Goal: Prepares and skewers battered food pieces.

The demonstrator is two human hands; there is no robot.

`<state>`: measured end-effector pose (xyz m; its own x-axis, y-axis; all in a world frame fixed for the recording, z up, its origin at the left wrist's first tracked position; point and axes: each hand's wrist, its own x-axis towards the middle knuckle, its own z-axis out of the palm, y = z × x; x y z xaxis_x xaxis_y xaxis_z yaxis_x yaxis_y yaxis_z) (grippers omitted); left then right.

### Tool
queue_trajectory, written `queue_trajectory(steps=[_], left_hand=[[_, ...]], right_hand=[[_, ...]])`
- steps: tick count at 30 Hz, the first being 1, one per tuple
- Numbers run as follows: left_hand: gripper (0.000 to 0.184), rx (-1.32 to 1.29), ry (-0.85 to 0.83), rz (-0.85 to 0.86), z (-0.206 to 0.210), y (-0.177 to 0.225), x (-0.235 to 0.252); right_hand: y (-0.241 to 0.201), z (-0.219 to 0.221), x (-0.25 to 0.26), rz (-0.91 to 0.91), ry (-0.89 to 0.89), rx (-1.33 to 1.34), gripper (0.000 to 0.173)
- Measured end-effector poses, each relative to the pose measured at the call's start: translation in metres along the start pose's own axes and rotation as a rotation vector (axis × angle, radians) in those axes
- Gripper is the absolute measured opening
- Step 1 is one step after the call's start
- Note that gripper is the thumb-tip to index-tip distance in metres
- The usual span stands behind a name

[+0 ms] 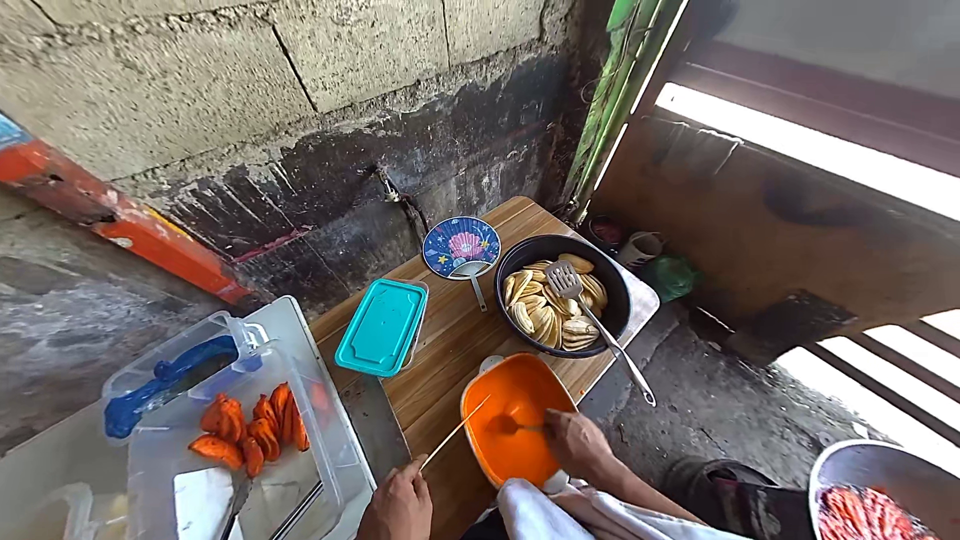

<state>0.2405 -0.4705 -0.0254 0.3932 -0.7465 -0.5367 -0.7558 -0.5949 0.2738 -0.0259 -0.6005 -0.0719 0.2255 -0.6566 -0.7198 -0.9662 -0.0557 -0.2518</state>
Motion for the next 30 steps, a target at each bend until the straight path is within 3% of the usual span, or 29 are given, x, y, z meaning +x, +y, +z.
queue_trajectory(steps=[2, 8, 14, 19, 24, 28, 30], left_hand=[[0.039, -0.004, 0.000, 0.010, -0.001, 0.005, -0.001], [0.038, -0.016, 0.034, -0.020, 0.001, 0.008, -0.005], [0.038, -0.054, -0.002, 0.019, 0.006, 0.008, -0.004], [0.037, -0.065, 0.029, -0.002, 0.002, 0.014, -0.006], [0.037, -0.077, 0.056, 0.004, 0.003, 0.009, -0.007], [0.038, -0.062, 0.050, -0.018, 0.001, 0.007, -0.010], [0.037, -0.065, 0.055, -0.017, 0.002, 0.004, -0.011]], right_hand=[[-0.002, 0.008, 0.006, -0.071, -0.074, -0.037, 0.035], [0.018, -0.002, 0.000, 0.239, 0.124, 0.007, 0.039], [-0.017, 0.023, 0.002, -0.002, -0.040, -0.013, 0.035], [0.005, 0.017, 0.003, 0.210, 0.118, 0.028, 0.036], [0.000, 0.019, 0.001, 0.066, 0.011, 0.045, 0.037], [0.005, 0.016, 0.008, 0.232, 0.096, 0.084, 0.034], [0.001, 0.008, 0.007, 0.223, 0.119, 0.089, 0.036]])
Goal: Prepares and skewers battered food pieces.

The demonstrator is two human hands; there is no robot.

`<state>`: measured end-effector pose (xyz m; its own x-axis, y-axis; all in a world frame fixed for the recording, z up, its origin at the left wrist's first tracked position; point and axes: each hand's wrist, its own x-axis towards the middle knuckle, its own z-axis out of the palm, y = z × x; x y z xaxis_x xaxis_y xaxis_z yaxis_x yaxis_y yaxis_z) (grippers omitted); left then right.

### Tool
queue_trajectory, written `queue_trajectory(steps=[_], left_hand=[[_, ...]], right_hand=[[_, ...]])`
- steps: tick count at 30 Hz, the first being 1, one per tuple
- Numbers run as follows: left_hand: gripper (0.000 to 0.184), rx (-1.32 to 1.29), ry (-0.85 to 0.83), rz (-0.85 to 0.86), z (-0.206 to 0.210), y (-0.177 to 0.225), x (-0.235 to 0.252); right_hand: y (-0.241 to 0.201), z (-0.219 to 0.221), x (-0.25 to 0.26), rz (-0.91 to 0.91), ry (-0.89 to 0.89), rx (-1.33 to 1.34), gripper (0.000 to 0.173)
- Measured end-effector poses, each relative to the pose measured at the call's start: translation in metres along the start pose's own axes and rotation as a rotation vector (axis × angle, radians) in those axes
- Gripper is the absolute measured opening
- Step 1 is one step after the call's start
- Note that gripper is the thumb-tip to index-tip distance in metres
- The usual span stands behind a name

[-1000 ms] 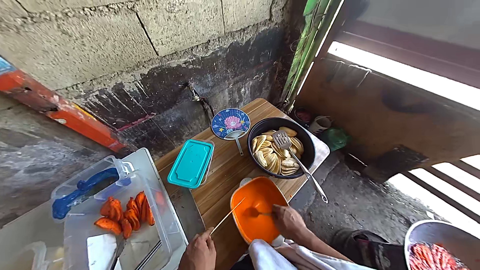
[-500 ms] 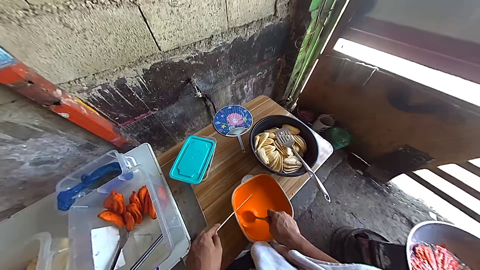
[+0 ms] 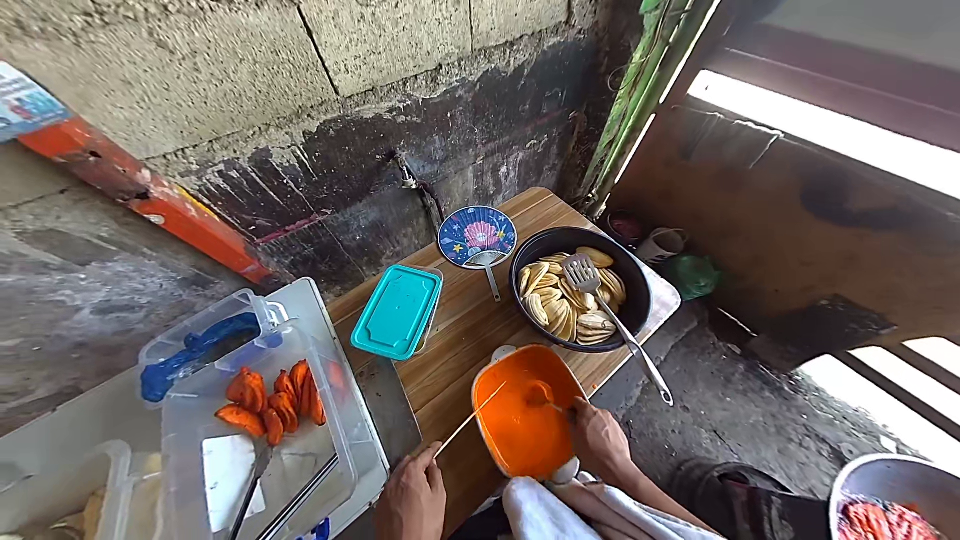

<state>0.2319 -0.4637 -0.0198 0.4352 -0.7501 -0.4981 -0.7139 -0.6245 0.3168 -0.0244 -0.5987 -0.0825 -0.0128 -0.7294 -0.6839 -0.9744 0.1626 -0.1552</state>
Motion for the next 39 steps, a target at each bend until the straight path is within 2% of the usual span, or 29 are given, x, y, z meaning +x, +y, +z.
queue_trajectory(steps=[4, 9, 14, 18, 20, 23, 25, 28, 33, 37, 39], left_hand=[[0.038, 0.008, -0.034, 0.044, 0.004, -0.001, 0.001], [0.037, 0.006, 0.012, 0.022, -0.001, 0.001, -0.003], [0.037, -0.014, -0.010, 0.016, 0.000, -0.006, -0.003], [0.037, -0.011, -0.009, 0.008, -0.002, -0.007, -0.007], [0.037, -0.010, -0.004, 0.005, 0.000, -0.008, -0.006], [0.037, -0.012, -0.024, 0.018, 0.005, -0.006, -0.003], [0.038, -0.007, -0.025, 0.029, 0.003, 0.000, -0.003], [0.038, -0.017, -0.008, 0.028, -0.002, 0.004, -0.004], [0.037, -0.020, 0.007, 0.047, 0.002, 0.002, -0.002], [0.037, -0.018, 0.025, 0.057, -0.002, 0.000, -0.006], [0.037, -0.026, 0.041, 0.045, -0.003, -0.003, -0.006]], right_hand=[[-0.010, 0.008, 0.012, -0.169, -0.126, 0.022, 0.038], [-0.015, 0.009, 0.005, 0.044, 0.032, 0.018, 0.035], [-0.016, 0.014, 0.011, -0.140, -0.066, 0.023, 0.036], [-0.016, 0.001, 0.012, 0.052, 0.023, 0.041, 0.035], [-0.018, -0.004, 0.011, 0.017, 0.028, 0.027, 0.037], [-0.017, 0.001, 0.016, -0.164, -0.085, 0.004, 0.036], [-0.016, 0.001, 0.018, -0.103, -0.093, -0.002, 0.036], [-0.014, -0.007, 0.017, 0.015, 0.006, 0.006, 0.036], [-0.019, -0.005, 0.021, -0.208, -0.106, -0.014, 0.037], [-0.018, -0.010, 0.019, -0.059, -0.029, -0.028, 0.036], [-0.016, -0.014, 0.017, -0.090, -0.005, -0.032, 0.038]])
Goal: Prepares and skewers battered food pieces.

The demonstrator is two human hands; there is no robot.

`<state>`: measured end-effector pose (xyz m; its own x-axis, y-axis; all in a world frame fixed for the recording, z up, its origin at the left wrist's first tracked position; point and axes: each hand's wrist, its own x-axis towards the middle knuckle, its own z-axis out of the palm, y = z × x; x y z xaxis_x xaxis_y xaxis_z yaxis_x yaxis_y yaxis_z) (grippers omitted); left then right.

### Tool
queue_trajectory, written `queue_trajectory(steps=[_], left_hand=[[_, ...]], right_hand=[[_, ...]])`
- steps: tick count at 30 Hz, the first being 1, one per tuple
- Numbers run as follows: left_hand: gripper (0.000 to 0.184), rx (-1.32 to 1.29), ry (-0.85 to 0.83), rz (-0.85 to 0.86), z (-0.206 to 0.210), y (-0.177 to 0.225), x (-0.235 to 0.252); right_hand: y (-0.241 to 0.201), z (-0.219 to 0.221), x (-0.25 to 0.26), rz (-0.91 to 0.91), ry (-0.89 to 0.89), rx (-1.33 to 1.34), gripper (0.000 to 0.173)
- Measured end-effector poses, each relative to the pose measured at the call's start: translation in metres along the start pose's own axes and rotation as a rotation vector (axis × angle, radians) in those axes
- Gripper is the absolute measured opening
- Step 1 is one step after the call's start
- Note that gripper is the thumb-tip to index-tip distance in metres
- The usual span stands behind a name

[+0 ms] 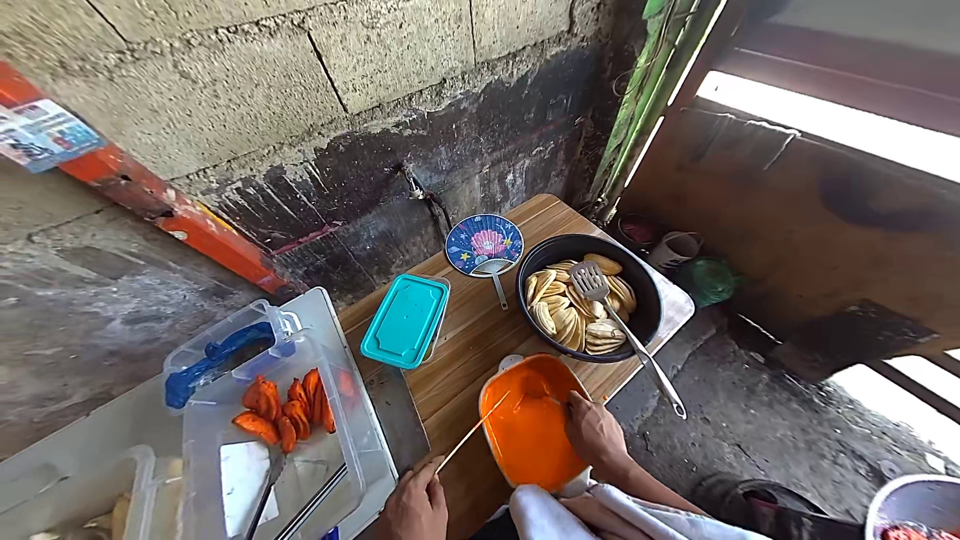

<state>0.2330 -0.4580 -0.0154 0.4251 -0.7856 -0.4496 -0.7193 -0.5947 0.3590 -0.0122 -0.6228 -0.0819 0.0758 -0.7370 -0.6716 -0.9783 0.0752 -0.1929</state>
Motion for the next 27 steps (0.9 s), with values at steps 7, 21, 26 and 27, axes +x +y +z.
queue_trajectory(steps=[7, 21, 26, 27], left_hand=[[0.036, -0.020, 0.019, -0.005, -0.001, -0.003, -0.001], [0.035, -0.025, 0.014, -0.022, 0.005, -0.005, 0.000], [0.036, -0.019, 0.007, -0.029, 0.004, -0.006, 0.001], [0.036, -0.018, -0.002, -0.027, 0.006, -0.006, 0.001]], right_hand=[[0.009, 0.002, 0.003, 0.006, -0.056, -0.012, 0.037], [0.010, 0.007, 0.007, -0.079, -0.107, -0.042, 0.035], [0.004, 0.013, 0.008, -0.074, -0.052, -0.007, 0.037], [0.005, 0.015, 0.010, -0.082, -0.066, -0.003, 0.036]])
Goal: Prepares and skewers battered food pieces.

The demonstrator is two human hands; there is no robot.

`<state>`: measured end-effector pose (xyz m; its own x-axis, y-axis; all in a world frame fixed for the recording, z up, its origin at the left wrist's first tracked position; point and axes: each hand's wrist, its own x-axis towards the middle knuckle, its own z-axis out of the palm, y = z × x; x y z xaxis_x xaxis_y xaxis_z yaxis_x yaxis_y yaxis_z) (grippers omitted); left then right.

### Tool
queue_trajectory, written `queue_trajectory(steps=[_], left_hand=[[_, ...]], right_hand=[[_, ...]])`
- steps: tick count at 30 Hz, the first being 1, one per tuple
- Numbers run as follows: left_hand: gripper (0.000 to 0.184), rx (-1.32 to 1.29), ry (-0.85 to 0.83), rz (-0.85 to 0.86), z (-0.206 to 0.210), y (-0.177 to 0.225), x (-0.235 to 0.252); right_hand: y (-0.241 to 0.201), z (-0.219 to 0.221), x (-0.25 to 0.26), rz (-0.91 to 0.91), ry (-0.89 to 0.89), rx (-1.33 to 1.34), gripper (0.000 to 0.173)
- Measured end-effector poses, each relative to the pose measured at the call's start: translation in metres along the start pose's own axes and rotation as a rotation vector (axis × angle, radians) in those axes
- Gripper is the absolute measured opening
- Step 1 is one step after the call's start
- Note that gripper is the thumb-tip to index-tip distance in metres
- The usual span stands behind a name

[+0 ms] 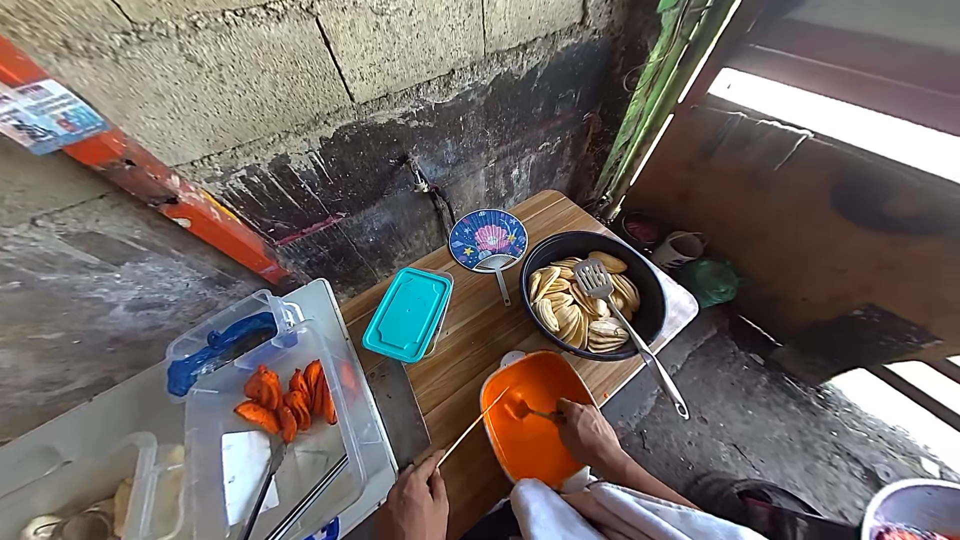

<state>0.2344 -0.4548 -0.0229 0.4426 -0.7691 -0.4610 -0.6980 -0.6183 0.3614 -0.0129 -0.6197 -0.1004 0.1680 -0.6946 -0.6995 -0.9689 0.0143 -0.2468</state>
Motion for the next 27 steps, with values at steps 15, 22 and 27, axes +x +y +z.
queue_trajectory(steps=[15, 22, 27], left_hand=[[0.037, 0.000, -0.016, -0.001, -0.001, -0.001, 0.000], [0.037, 0.011, -0.011, 0.017, 0.002, 0.000, 0.001], [0.037, 0.003, -0.010, 0.012, -0.002, 0.006, 0.002]], right_hand=[[0.015, -0.003, -0.003, -0.004, -0.001, -0.009, 0.037], [0.009, -0.002, -0.006, -0.069, -0.029, -0.057, 0.037], [0.009, -0.006, -0.005, -0.106, -0.078, -0.108, 0.037]])
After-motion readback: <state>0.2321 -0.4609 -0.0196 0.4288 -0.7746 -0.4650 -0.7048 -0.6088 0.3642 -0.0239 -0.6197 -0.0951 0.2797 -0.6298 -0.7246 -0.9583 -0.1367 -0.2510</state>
